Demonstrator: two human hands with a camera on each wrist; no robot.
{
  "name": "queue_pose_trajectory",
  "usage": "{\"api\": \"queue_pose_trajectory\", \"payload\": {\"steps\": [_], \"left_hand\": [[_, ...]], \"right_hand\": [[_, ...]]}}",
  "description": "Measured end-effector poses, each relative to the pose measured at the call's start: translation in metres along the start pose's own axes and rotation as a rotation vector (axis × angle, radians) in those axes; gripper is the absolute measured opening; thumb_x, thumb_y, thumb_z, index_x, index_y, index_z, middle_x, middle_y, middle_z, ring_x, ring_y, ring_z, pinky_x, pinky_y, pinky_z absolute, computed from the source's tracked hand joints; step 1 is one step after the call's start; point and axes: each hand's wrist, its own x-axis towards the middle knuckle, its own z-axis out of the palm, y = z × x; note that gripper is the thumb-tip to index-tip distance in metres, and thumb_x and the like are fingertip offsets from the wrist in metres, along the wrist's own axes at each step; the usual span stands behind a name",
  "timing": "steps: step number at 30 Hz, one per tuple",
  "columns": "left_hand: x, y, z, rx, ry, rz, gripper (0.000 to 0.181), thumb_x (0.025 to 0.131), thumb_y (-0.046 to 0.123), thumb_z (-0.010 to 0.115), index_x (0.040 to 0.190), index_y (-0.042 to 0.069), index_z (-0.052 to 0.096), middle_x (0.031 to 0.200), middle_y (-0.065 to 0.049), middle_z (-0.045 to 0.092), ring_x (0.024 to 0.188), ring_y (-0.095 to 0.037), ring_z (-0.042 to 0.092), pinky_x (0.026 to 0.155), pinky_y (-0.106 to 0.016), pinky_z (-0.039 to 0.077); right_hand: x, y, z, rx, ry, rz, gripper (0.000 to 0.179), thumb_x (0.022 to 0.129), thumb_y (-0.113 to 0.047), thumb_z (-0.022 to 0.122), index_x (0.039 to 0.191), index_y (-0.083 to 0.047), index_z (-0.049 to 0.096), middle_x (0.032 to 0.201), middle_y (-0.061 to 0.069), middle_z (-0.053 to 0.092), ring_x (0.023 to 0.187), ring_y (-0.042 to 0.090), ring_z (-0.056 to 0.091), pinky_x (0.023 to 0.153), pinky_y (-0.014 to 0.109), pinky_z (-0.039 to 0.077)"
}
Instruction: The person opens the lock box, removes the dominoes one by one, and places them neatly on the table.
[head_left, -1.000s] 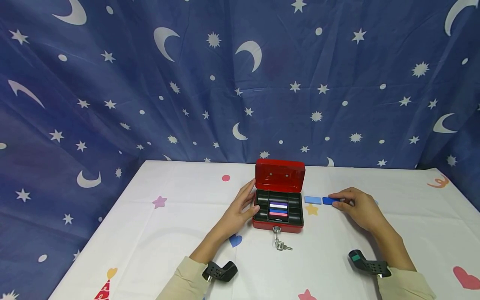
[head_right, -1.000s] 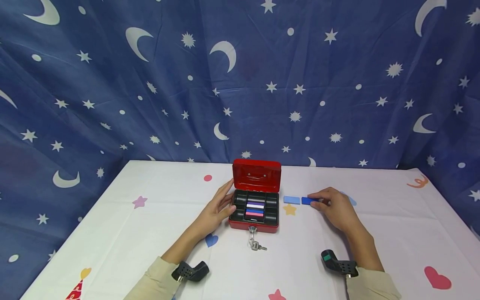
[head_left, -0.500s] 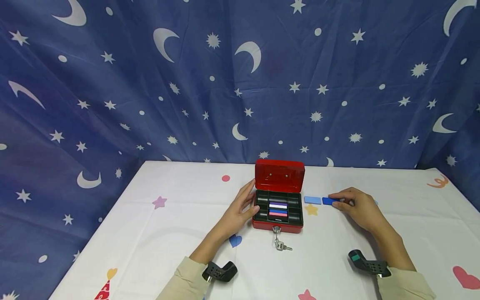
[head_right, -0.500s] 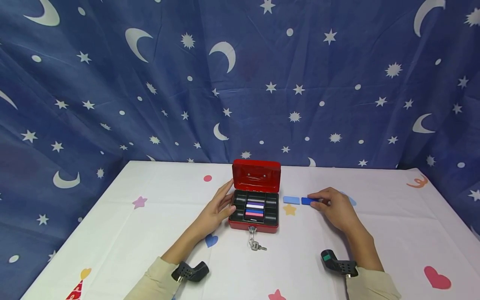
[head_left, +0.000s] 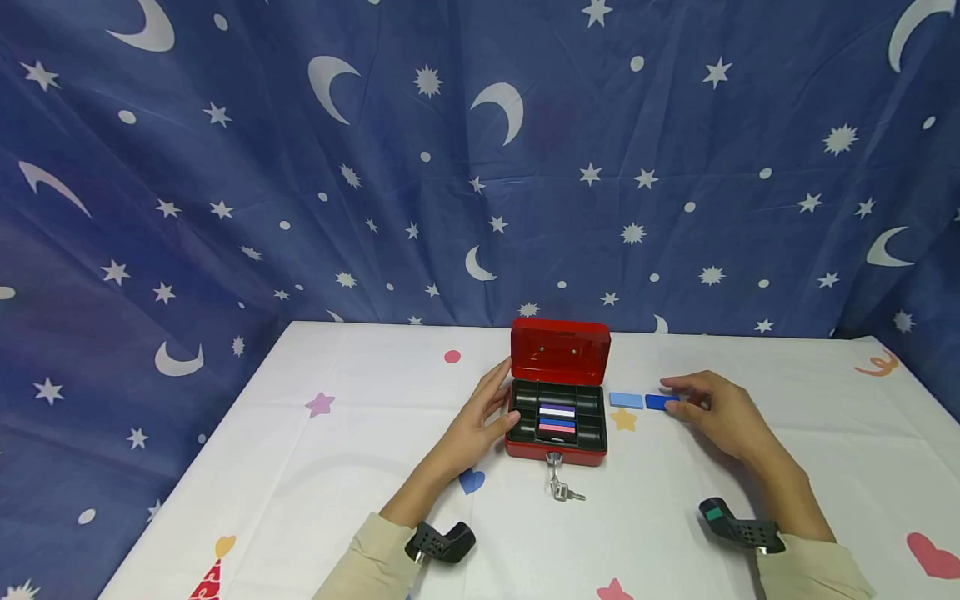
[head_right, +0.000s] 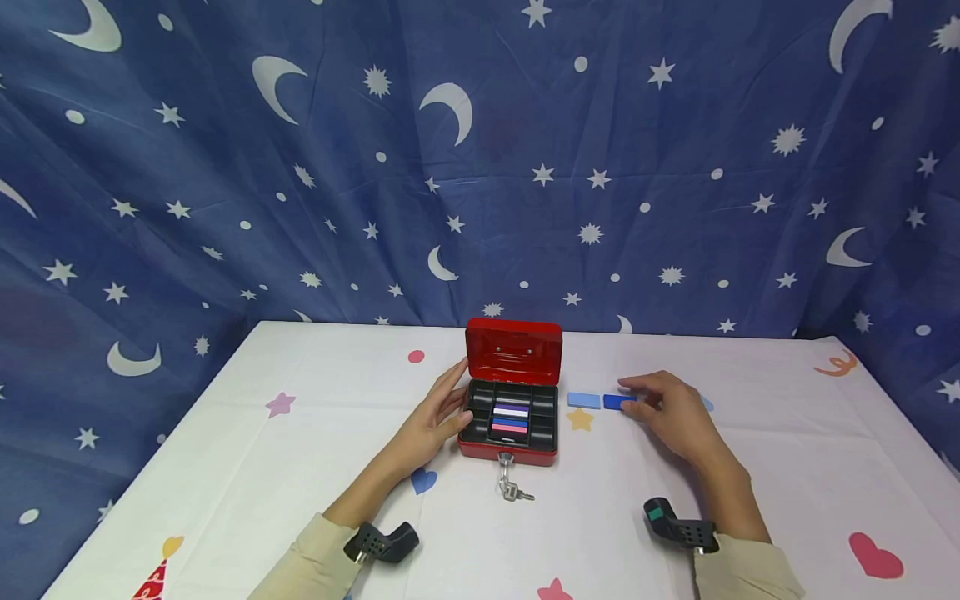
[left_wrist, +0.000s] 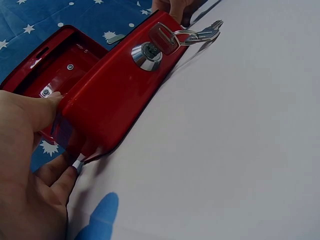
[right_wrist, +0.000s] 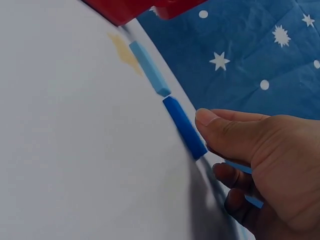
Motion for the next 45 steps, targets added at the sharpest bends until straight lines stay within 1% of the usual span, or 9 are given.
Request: {"api": "queue_pose_trajectory", "payload": {"steps": [8, 14, 21, 27, 31, 36, 38, 43, 45], "left_hand": [[0.0, 0.003, 0.0, 0.01, 0.003, -0.005, 0.074, 0.095, 0.012, 0.059, 0.154, 0.024, 0.016, 0.157, 0.002, 0.015, 0.136, -0.026, 0.034, 0.112, -0.035, 0.027], [0.0, 0.003, 0.0, 0.017, 0.007, -0.012, 0.074, 0.095, 0.011, 0.058, 0.154, 0.024, 0.016, 0.157, 0.002, 0.015, 0.136, -0.026, 0.034, 0.111, -0.034, 0.027], [0.0, 0.001, 0.0, 0.009, 0.006, -0.008, 0.073, 0.095, 0.011, 0.058, 0.154, 0.023, 0.017, 0.157, 0.001, 0.015, 0.136, -0.026, 0.033, 0.112, -0.036, 0.027], [0.001, 0.001, 0.0, 0.006, 0.009, -0.01, 0.074, 0.095, 0.011, 0.059, 0.154, 0.024, 0.017, 0.157, 0.003, 0.015, 0.135, -0.026, 0.034, 0.112, -0.035, 0.027], [0.0, 0.002, 0.0, 0.004, 0.01, -0.005, 0.073, 0.095, 0.012, 0.059, 0.154, 0.024, 0.017, 0.157, 0.002, 0.015, 0.135, -0.027, 0.034, 0.112, -0.036, 0.027], [-0.002, 0.026, -0.001, -0.007, -0.02, -0.016, 0.072, 0.096, 0.005, 0.056, 0.154, 0.01, 0.014, 0.157, -0.011, 0.012, 0.136, -0.036, 0.031, 0.112, -0.045, 0.025], [-0.002, 0.028, -0.002, -0.01, -0.029, -0.029, 0.072, 0.095, 0.002, 0.055, 0.153, 0.007, 0.013, 0.157, -0.014, 0.01, 0.136, -0.039, 0.03, 0.112, -0.047, 0.023], [0.0, 0.004, 0.0, -0.003, -0.006, -0.014, 0.073, 0.095, 0.006, 0.057, 0.154, 0.016, 0.015, 0.158, -0.006, 0.011, 0.136, -0.034, 0.032, 0.112, -0.044, 0.025], [0.001, 0.001, 0.0, -0.001, 0.003, -0.009, 0.073, 0.095, 0.007, 0.057, 0.154, 0.019, 0.016, 0.158, -0.004, 0.013, 0.135, -0.032, 0.033, 0.112, -0.043, 0.026]], "right_hand": [[0.002, -0.014, -0.012, 0.007, 0.071, -0.051, 0.037, 0.082, -0.014, 0.076, 0.118, -0.008, 0.068, 0.105, 0.014, 0.062, 0.08, 0.024, 0.052, 0.062, 0.032, 0.041], [0.005, -0.027, -0.015, 0.001, 0.082, -0.061, 0.033, 0.085, -0.019, 0.074, 0.116, -0.009, 0.069, 0.099, 0.007, 0.063, 0.082, 0.021, 0.05, 0.069, 0.033, 0.046], [0.004, -0.044, -0.018, 0.035, 0.096, -0.119, 0.03, 0.085, -0.017, 0.074, 0.115, -0.01, 0.07, 0.096, 0.003, 0.064, 0.081, 0.019, 0.049, 0.064, 0.023, 0.044], [0.004, -0.06, -0.015, 0.041, 0.13, -0.169, 0.027, 0.085, -0.014, 0.074, 0.112, -0.011, 0.07, 0.098, 0.004, 0.066, 0.079, 0.017, 0.049, 0.062, 0.023, 0.044], [0.005, -0.068, -0.011, 0.046, 0.136, -0.202, 0.026, 0.083, -0.011, 0.075, 0.109, -0.012, 0.071, 0.095, 0.002, 0.066, 0.077, 0.016, 0.049, 0.059, 0.023, 0.043], [0.006, -0.076, -0.005, 0.059, 0.109, -0.222, 0.025, 0.084, -0.01, 0.074, 0.109, -0.012, 0.071, 0.096, 0.0, 0.066, 0.074, 0.016, 0.05, 0.058, 0.024, 0.044], [0.006, -0.078, -0.002, 0.062, 0.097, -0.227, 0.025, 0.085, -0.01, 0.073, 0.109, -0.012, 0.071, 0.096, 0.0, 0.066, 0.073, 0.016, 0.05, 0.058, 0.024, 0.044], [0.006, -0.084, 0.003, 0.065, 0.071, -0.246, 0.025, 0.087, -0.012, 0.071, 0.112, -0.012, 0.071, 0.098, 0.0, 0.066, 0.07, 0.016, 0.049, 0.057, 0.025, 0.044], [0.006, -0.087, 0.005, 0.067, 0.06, -0.253, 0.025, 0.088, -0.013, 0.07, 0.112, -0.012, 0.071, 0.098, -0.001, 0.066, 0.069, 0.015, 0.049, 0.057, 0.025, 0.044]]}}
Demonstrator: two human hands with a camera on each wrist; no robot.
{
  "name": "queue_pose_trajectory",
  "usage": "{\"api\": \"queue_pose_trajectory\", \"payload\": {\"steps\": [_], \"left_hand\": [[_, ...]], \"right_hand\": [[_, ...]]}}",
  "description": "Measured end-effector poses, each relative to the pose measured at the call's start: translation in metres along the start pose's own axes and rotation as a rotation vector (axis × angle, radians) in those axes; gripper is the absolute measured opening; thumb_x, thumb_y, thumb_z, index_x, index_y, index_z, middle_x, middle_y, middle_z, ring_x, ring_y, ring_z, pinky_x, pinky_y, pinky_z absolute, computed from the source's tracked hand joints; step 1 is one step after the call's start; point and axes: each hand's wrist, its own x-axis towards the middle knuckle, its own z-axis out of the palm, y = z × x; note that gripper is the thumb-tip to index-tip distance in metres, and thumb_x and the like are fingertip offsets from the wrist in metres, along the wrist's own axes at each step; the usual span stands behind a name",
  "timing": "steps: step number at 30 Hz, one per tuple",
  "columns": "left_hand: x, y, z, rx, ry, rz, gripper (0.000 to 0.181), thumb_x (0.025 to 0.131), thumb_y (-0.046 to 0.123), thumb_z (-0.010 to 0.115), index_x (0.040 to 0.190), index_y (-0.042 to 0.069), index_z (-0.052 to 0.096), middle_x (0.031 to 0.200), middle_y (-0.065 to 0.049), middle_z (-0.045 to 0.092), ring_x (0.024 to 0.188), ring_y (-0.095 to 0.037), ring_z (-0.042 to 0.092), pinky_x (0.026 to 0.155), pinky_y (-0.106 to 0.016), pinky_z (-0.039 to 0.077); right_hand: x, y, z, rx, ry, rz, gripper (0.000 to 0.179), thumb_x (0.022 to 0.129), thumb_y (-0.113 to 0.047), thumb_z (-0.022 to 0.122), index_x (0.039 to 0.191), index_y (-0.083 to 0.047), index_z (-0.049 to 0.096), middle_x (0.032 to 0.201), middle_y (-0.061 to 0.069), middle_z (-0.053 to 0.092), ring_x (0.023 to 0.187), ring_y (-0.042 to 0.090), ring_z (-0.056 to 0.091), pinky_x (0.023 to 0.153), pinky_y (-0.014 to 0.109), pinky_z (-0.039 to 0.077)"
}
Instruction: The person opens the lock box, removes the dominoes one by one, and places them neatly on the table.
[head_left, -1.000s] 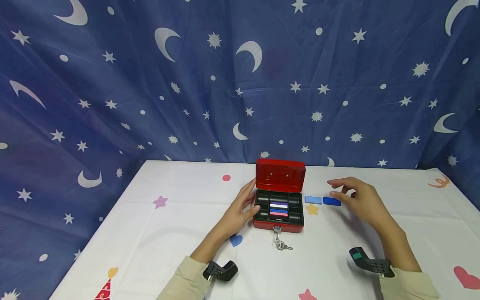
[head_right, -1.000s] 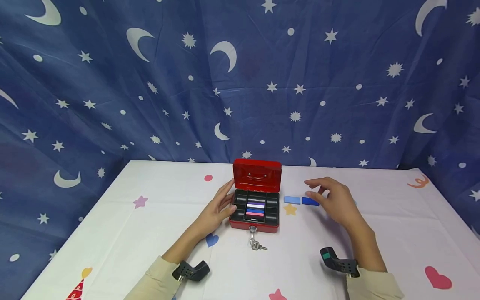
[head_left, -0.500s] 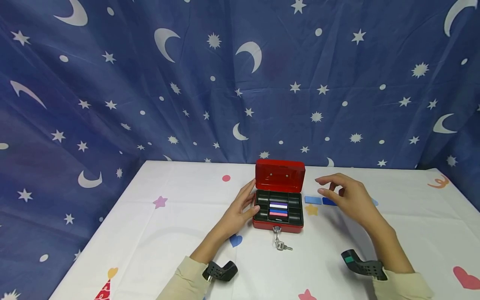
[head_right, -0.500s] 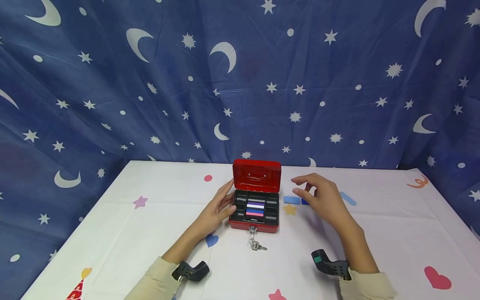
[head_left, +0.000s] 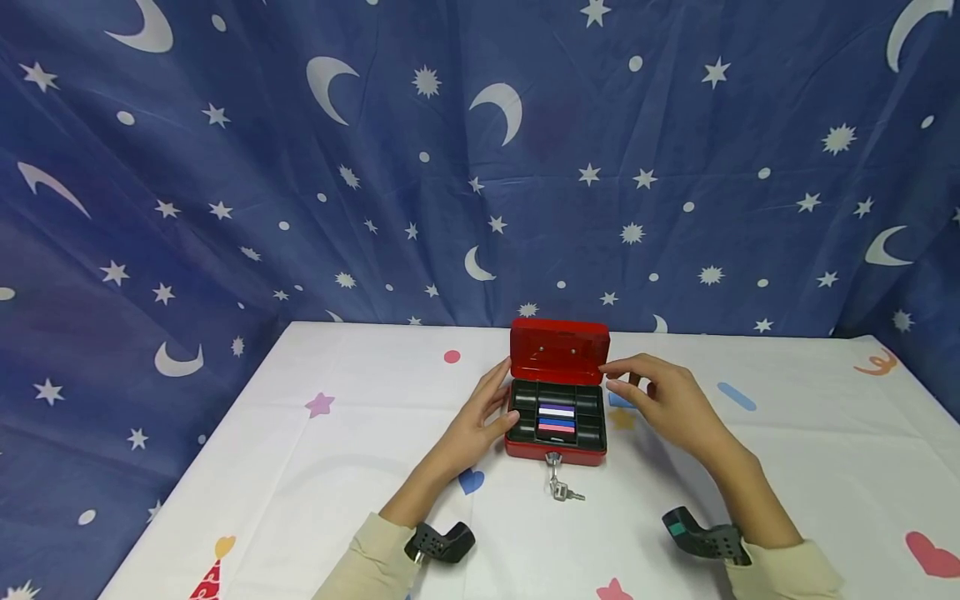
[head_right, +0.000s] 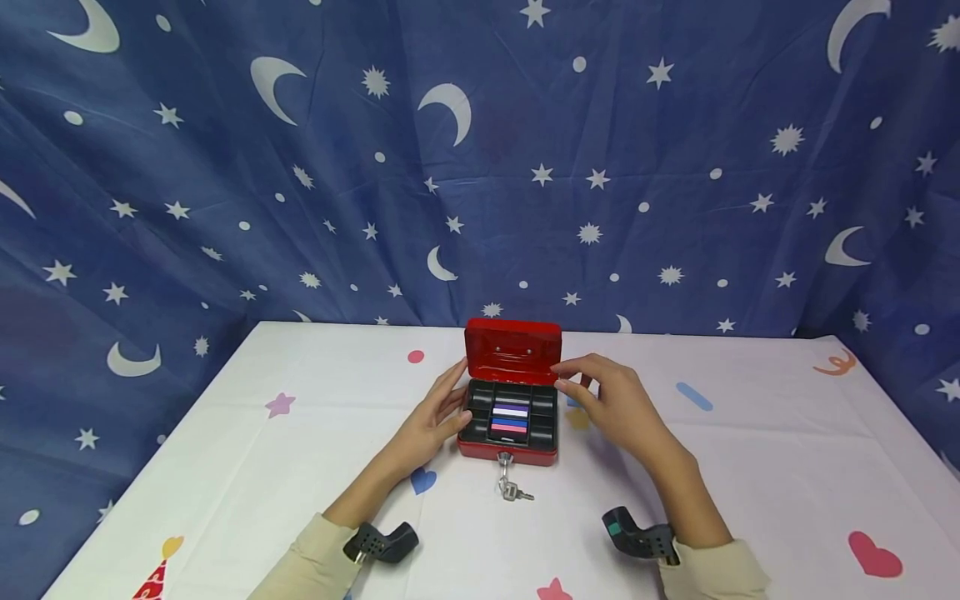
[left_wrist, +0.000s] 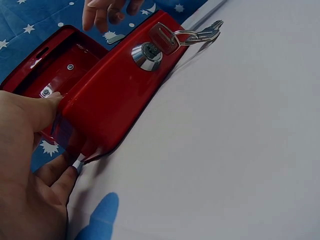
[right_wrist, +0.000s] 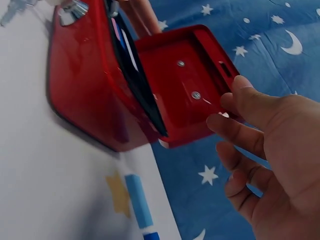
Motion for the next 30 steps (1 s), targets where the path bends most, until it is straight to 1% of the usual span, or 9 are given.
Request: {"api": "queue_pose_trajectory", "payload": {"steps": [4, 7, 9, 12, 16, 20, 23, 25, 30], "left_hand": [[0.0, 0.0, 0.0, 0.008, 0.007, 0.001, 0.073, 0.095, 0.01, 0.058, 0.154, 0.023, 0.018, 0.157, 0.001, 0.014, 0.135, -0.028, 0.035, 0.112, -0.039, 0.027], [-0.001, 0.0, 0.0, 0.016, 0.007, 0.0, 0.073, 0.095, 0.012, 0.058, 0.154, 0.025, 0.018, 0.157, 0.002, 0.015, 0.135, -0.026, 0.035, 0.111, -0.037, 0.028], [-0.001, 0.0, 0.0, 0.018, 0.006, 0.001, 0.073, 0.095, 0.011, 0.058, 0.154, 0.025, 0.018, 0.157, 0.002, 0.015, 0.135, -0.026, 0.035, 0.111, -0.036, 0.028], [-0.001, 0.0, 0.0, 0.016, 0.005, 0.001, 0.074, 0.095, 0.011, 0.058, 0.154, 0.026, 0.017, 0.157, 0.002, 0.016, 0.135, -0.026, 0.035, 0.111, -0.035, 0.028], [-0.001, 0.0, 0.0, 0.009, 0.003, 0.004, 0.074, 0.095, 0.01, 0.058, 0.154, 0.026, 0.017, 0.157, 0.002, 0.015, 0.135, -0.027, 0.034, 0.112, -0.036, 0.027], [-0.001, -0.001, -0.001, 0.003, -0.002, 0.005, 0.074, 0.095, 0.011, 0.058, 0.154, 0.024, 0.016, 0.157, 0.0, 0.015, 0.135, -0.028, 0.034, 0.112, -0.039, 0.027], [0.0, 0.0, -0.001, -0.002, -0.01, 0.007, 0.073, 0.095, 0.009, 0.057, 0.155, 0.02, 0.015, 0.157, -0.004, 0.014, 0.135, -0.032, 0.034, 0.112, -0.042, 0.026], [0.0, 0.003, -0.001, -0.006, -0.017, 0.005, 0.073, 0.095, 0.006, 0.056, 0.155, 0.016, 0.014, 0.157, -0.008, 0.012, 0.135, -0.035, 0.033, 0.112, -0.045, 0.025], [-0.003, 0.026, -0.002, -0.01, -0.04, -0.001, 0.071, 0.096, 0.003, 0.054, 0.153, 0.005, 0.012, 0.156, -0.017, 0.01, 0.134, -0.041, 0.031, 0.111, -0.05, 0.024]], "right_hand": [[0.001, -0.006, 0.008, 0.0, -0.009, -0.014, 0.023, 0.088, -0.016, 0.069, 0.111, -0.014, 0.071, 0.097, -0.001, 0.066, 0.069, 0.014, 0.048, 0.057, 0.026, 0.044], [0.001, -0.009, 0.016, 0.005, -0.017, -0.02, 0.023, 0.088, -0.018, 0.07, 0.111, -0.015, 0.071, 0.098, 0.0, 0.066, 0.074, 0.014, 0.048, 0.059, 0.028, 0.045], [0.002, -0.011, 0.021, 0.013, -0.024, -0.028, 0.024, 0.088, -0.017, 0.07, 0.112, -0.016, 0.072, 0.1, 0.001, 0.066, 0.08, 0.015, 0.051, 0.062, 0.031, 0.048], [0.002, -0.013, 0.029, 0.03, -0.033, -0.045, 0.024, 0.088, -0.015, 0.07, 0.112, -0.016, 0.072, 0.104, 0.002, 0.067, 0.091, 0.019, 0.053, 0.072, 0.039, 0.053], [0.001, -0.017, 0.037, 0.035, -0.046, -0.057, 0.025, 0.088, -0.015, 0.07, 0.112, -0.016, 0.071, 0.107, 0.002, 0.067, 0.096, 0.019, 0.053, 0.08, 0.045, 0.053], [-0.001, -0.02, 0.043, 0.007, -0.064, -0.056, 0.025, 0.088, -0.015, 0.07, 0.112, -0.018, 0.071, 0.106, 0.0, 0.066, 0.097, 0.018, 0.051, 0.082, 0.044, 0.053], [-0.002, -0.021, 0.046, -0.012, -0.073, -0.06, 0.024, 0.089, -0.016, 0.069, 0.113, -0.019, 0.071, 0.104, -0.001, 0.064, 0.097, 0.017, 0.051, 0.082, 0.043, 0.053], [-0.003, -0.021, 0.048, -0.022, -0.076, -0.072, 0.024, 0.089, -0.016, 0.069, 0.113, -0.019, 0.071, 0.102, 0.0, 0.062, 0.095, 0.016, 0.05, 0.082, 0.041, 0.054], [-0.004, -0.021, 0.051, -0.053, -0.081, -0.097, 0.026, 0.088, -0.017, 0.07, 0.114, -0.019, 0.071, 0.098, -0.001, 0.059, 0.091, 0.014, 0.05, 0.078, 0.036, 0.054]]}}
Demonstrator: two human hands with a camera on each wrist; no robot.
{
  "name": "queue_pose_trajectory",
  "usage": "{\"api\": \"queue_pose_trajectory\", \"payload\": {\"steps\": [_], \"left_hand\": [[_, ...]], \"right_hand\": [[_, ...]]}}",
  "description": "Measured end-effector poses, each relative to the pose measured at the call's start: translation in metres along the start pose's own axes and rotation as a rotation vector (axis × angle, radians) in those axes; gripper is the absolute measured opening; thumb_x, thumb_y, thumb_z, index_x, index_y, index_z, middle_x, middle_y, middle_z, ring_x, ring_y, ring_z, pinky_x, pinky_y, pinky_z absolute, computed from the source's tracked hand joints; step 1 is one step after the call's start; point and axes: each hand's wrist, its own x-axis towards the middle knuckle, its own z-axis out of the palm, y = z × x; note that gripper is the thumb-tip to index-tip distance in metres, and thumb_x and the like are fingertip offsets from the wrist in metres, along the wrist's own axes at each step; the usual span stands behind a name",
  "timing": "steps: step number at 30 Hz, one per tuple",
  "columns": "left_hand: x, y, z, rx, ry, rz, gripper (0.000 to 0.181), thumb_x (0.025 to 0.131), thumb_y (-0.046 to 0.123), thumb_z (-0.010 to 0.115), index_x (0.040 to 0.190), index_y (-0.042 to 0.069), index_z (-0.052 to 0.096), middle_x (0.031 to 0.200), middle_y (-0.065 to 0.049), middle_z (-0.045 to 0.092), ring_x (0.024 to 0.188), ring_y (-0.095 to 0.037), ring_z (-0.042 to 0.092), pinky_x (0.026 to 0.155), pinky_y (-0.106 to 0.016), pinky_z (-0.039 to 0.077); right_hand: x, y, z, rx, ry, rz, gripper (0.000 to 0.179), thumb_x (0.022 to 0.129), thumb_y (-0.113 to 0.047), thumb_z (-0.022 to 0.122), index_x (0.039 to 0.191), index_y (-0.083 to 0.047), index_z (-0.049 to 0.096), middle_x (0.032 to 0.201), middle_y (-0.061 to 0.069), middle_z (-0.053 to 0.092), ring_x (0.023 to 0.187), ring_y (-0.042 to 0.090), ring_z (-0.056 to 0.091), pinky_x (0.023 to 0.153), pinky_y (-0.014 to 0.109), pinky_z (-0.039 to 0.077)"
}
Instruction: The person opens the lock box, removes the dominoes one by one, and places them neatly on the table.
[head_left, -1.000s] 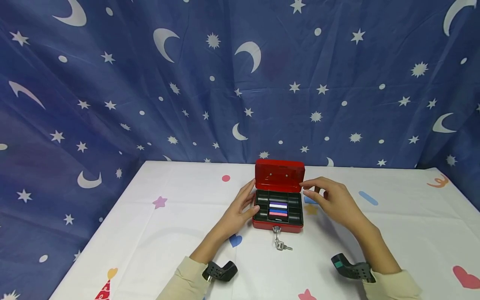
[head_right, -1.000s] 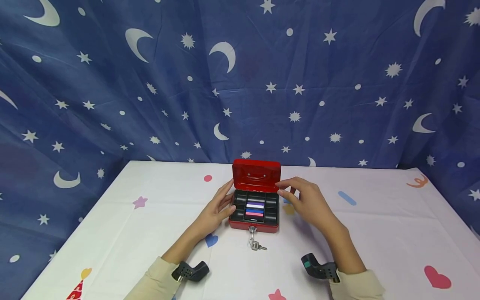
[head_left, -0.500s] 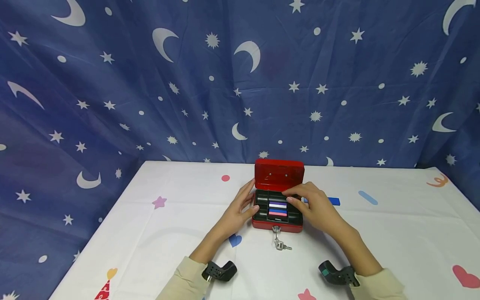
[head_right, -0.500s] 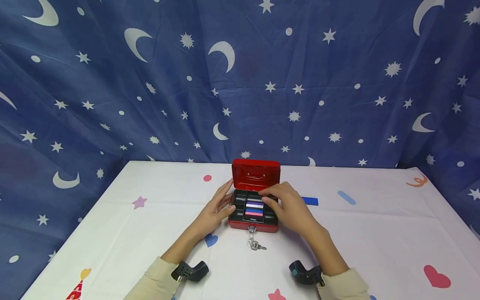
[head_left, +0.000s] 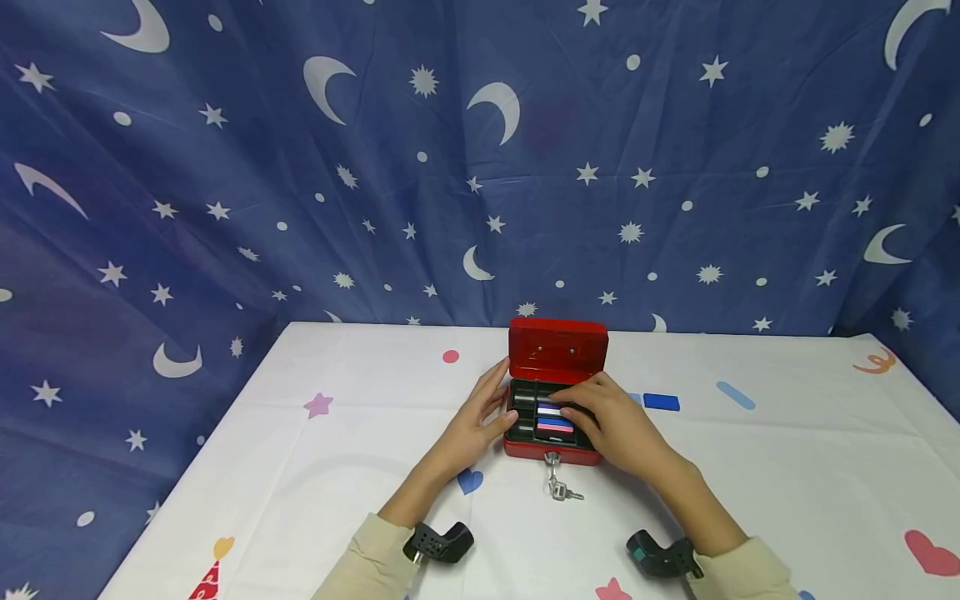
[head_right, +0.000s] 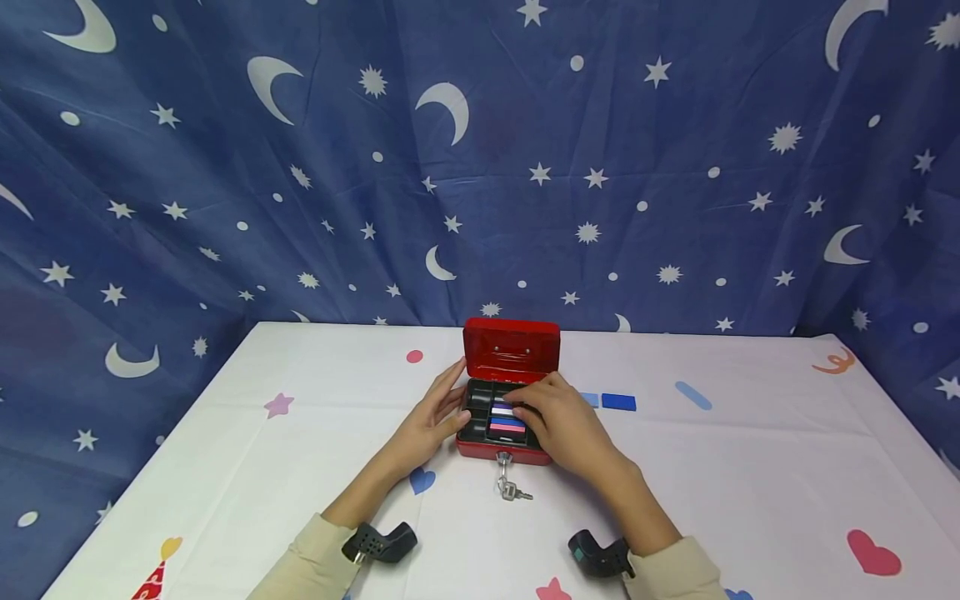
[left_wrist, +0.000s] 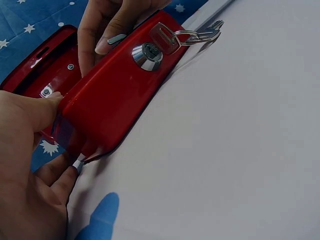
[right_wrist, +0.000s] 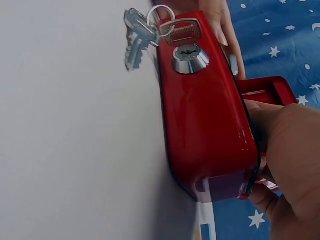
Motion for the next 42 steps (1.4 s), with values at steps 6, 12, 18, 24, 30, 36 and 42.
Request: {"api": "queue_pose_trajectory", "payload": {"steps": [6, 12, 18, 24, 30, 36, 42], "left_hand": [[-0.0023, 0.014, -0.0005, 0.003, -0.002, -0.006, 0.07, 0.095, 0.001, 0.054, 0.153, 0.002, 0.013, 0.156, -0.02, 0.011, 0.134, -0.043, 0.031, 0.111, -0.051, 0.024], [-0.002, 0.0123, -0.0004, -0.002, 0.001, -0.004, 0.07, 0.095, 0.001, 0.054, 0.153, 0.003, 0.013, 0.156, -0.019, 0.011, 0.134, -0.043, 0.031, 0.111, -0.051, 0.024], [-0.0015, 0.0111, -0.0005, 0.001, 0.002, 0.0, 0.071, 0.095, 0.001, 0.055, 0.153, 0.003, 0.013, 0.156, -0.019, 0.011, 0.134, -0.042, 0.031, 0.111, -0.051, 0.024], [-0.0012, 0.0113, -0.0006, 0.003, 0.001, 0.004, 0.071, 0.095, 0.001, 0.055, 0.153, 0.003, 0.014, 0.156, -0.019, 0.011, 0.134, -0.043, 0.032, 0.111, -0.051, 0.024], [-0.0014, 0.0123, -0.0008, 0.002, 0.0, -0.005, 0.071, 0.095, 0.002, 0.055, 0.153, 0.003, 0.014, 0.156, -0.019, 0.011, 0.134, -0.042, 0.031, 0.111, -0.051, 0.024], [-0.0018, 0.0127, -0.0005, 0.001, 0.001, -0.018, 0.071, 0.095, 0.003, 0.055, 0.153, 0.004, 0.014, 0.156, -0.018, 0.011, 0.134, -0.041, 0.031, 0.111, -0.049, 0.024], [-0.002, 0.0124, -0.0002, -0.004, 0.002, -0.017, 0.071, 0.095, 0.002, 0.055, 0.153, 0.005, 0.014, 0.156, -0.018, 0.011, 0.134, -0.041, 0.032, 0.111, -0.05, 0.024]], "right_hand": [[0.0001, 0.0011, 0.0038, -0.035, 0.028, -0.008, 0.026, 0.087, -0.013, 0.071, 0.112, -0.019, 0.071, 0.094, -0.001, 0.058, 0.087, 0.013, 0.051, 0.074, 0.033, 0.054], [-0.0001, 0.0001, 0.0053, -0.067, 0.044, -0.017, 0.027, 0.084, -0.008, 0.073, 0.11, -0.018, 0.073, 0.09, 0.0, 0.059, 0.084, 0.014, 0.052, 0.073, 0.033, 0.055], [0.0, -0.0019, 0.0056, -0.085, 0.044, -0.003, 0.027, 0.082, -0.007, 0.075, 0.107, -0.018, 0.075, 0.085, -0.001, 0.058, 0.08, 0.012, 0.051, 0.069, 0.029, 0.054], [-0.0004, -0.0032, 0.0058, -0.073, 0.05, 0.014, 0.027, 0.081, -0.006, 0.076, 0.106, -0.018, 0.075, 0.086, -0.001, 0.057, 0.08, 0.012, 0.051, 0.07, 0.029, 0.055], [-0.0005, -0.0035, 0.0059, -0.049, 0.051, 0.029, 0.028, 0.081, -0.005, 0.075, 0.106, -0.018, 0.075, 0.086, 0.0, 0.057, 0.08, 0.013, 0.052, 0.071, 0.031, 0.056], [-0.001, -0.0028, 0.0061, -0.052, 0.07, 0.01, 0.028, 0.08, -0.004, 0.076, 0.105, -0.017, 0.076, 0.086, -0.001, 0.059, 0.081, 0.013, 0.053, 0.071, 0.032, 0.056], [-0.0008, -0.0016, 0.0077, -0.07, 0.112, -0.033, 0.028, 0.079, -0.002, 0.077, 0.102, -0.016, 0.076, 0.083, -0.001, 0.061, 0.077, 0.012, 0.054, 0.068, 0.029, 0.056]]}}
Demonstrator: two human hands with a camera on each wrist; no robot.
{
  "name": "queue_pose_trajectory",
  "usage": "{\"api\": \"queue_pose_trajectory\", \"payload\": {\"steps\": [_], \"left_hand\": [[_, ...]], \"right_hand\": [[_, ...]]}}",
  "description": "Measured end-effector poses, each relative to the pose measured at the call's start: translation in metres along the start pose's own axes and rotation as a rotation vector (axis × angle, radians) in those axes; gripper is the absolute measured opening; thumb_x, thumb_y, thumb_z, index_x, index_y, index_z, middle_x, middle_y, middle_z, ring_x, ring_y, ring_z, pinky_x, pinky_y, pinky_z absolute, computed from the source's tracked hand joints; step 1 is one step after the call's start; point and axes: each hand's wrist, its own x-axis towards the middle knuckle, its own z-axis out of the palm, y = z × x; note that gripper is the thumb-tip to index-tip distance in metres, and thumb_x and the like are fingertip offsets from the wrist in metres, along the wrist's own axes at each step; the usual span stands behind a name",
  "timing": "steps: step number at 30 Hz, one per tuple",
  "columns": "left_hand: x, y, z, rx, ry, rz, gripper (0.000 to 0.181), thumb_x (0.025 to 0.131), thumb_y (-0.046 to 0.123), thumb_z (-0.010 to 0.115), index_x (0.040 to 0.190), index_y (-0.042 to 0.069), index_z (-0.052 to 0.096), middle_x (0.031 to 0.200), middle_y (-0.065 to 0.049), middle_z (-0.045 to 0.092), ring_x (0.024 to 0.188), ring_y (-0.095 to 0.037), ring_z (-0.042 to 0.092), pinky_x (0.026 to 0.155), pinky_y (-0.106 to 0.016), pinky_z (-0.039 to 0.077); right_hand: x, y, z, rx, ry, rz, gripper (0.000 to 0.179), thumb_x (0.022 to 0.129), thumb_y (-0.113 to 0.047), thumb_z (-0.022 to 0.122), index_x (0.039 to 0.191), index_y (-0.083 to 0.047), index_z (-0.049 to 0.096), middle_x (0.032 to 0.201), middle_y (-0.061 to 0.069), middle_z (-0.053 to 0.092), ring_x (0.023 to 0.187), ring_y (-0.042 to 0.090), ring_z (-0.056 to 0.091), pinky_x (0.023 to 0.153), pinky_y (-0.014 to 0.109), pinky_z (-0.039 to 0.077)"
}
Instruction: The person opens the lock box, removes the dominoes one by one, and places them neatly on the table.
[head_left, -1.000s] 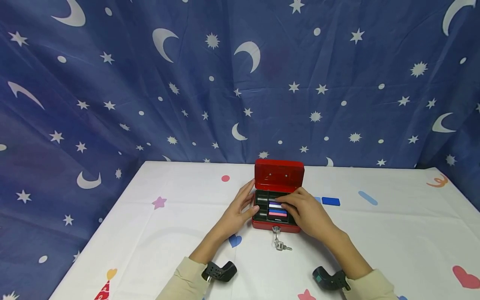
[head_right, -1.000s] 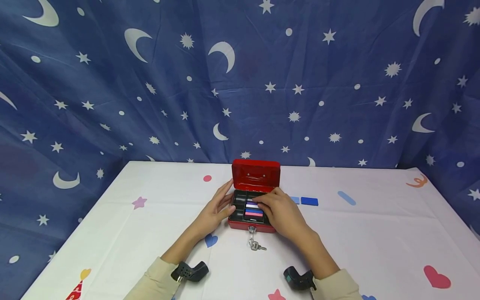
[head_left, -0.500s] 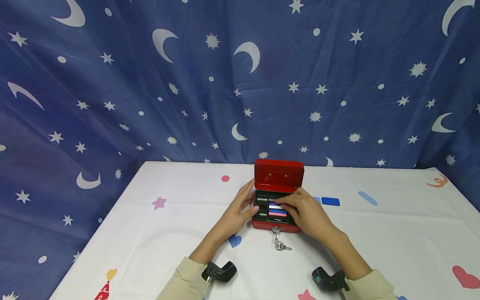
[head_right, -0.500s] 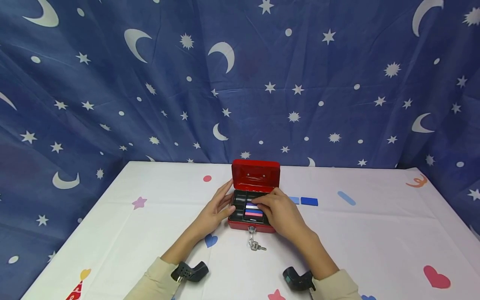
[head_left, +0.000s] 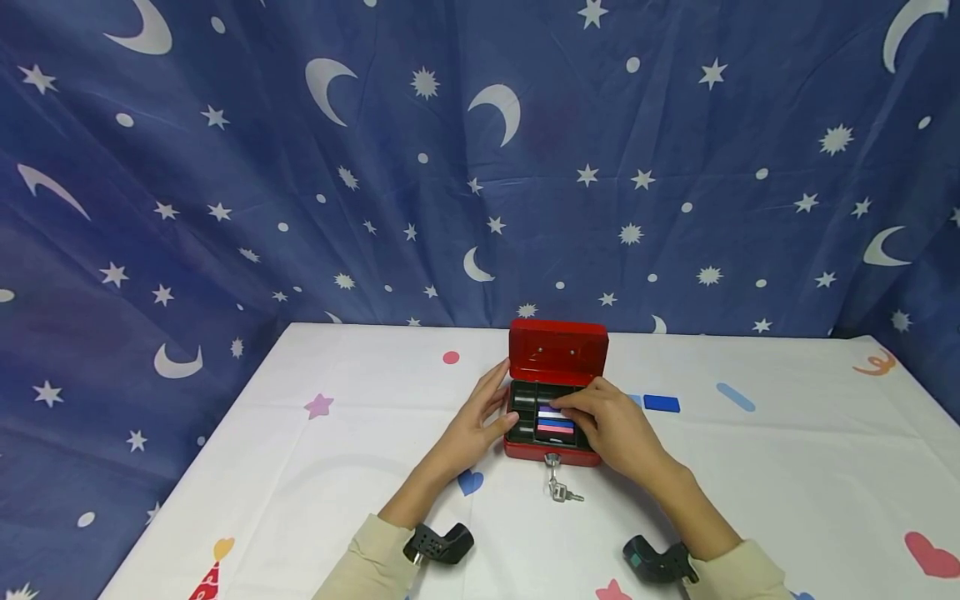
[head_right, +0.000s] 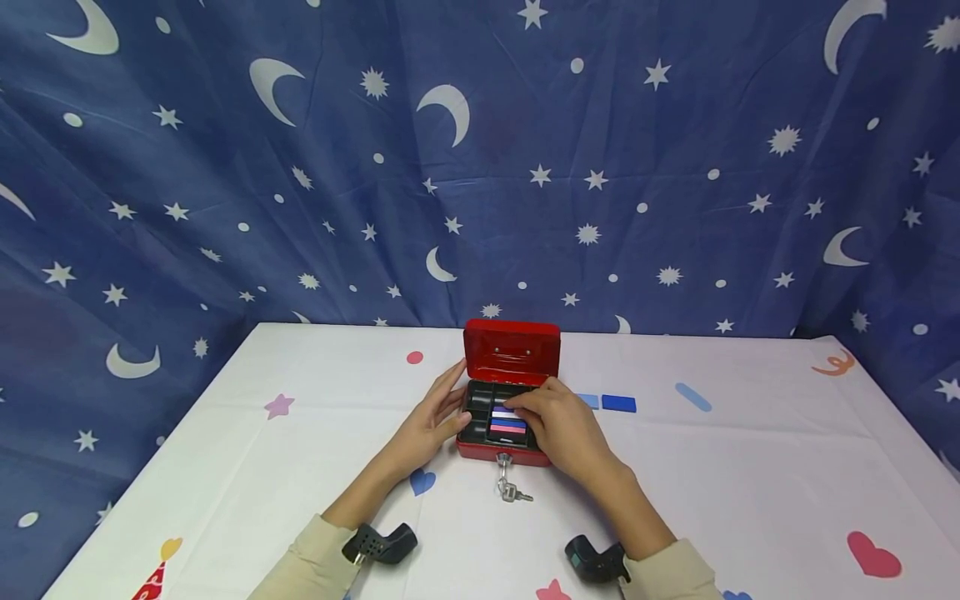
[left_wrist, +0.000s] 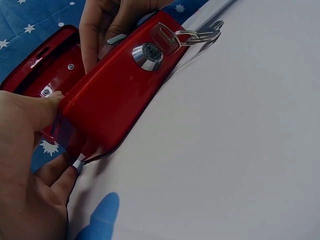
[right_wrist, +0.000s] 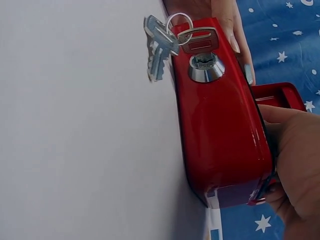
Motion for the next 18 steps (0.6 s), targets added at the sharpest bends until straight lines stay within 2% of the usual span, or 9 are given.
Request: {"api": "queue_pose_trajectory", "payload": {"steps": [7, 18], "left_hand": [[0.0, -0.0021, 0.0, -0.014, 0.003, -0.002, 0.071, 0.095, 0.002, 0.055, 0.153, 0.006, 0.014, 0.157, -0.016, 0.012, 0.135, -0.04, 0.031, 0.111, -0.049, 0.024], [0.0001, -0.0029, -0.0005, -0.016, -0.001, 0.002, 0.071, 0.095, 0.002, 0.055, 0.153, 0.005, 0.013, 0.157, -0.016, 0.011, 0.135, -0.041, 0.03, 0.112, -0.049, 0.023]], "right_hand": [[-0.0003, 0.0016, 0.0016, -0.004, 0.065, -0.07, 0.028, 0.076, -0.001, 0.078, 0.1, -0.015, 0.077, 0.079, -0.002, 0.061, 0.072, 0.01, 0.052, 0.063, 0.026, 0.055], [0.0015, 0.0029, 0.0018, 0.017, 0.154, -0.132, 0.031, 0.073, 0.004, 0.079, 0.1, -0.013, 0.076, 0.079, -0.001, 0.061, 0.075, 0.009, 0.051, 0.062, 0.026, 0.054]]}}
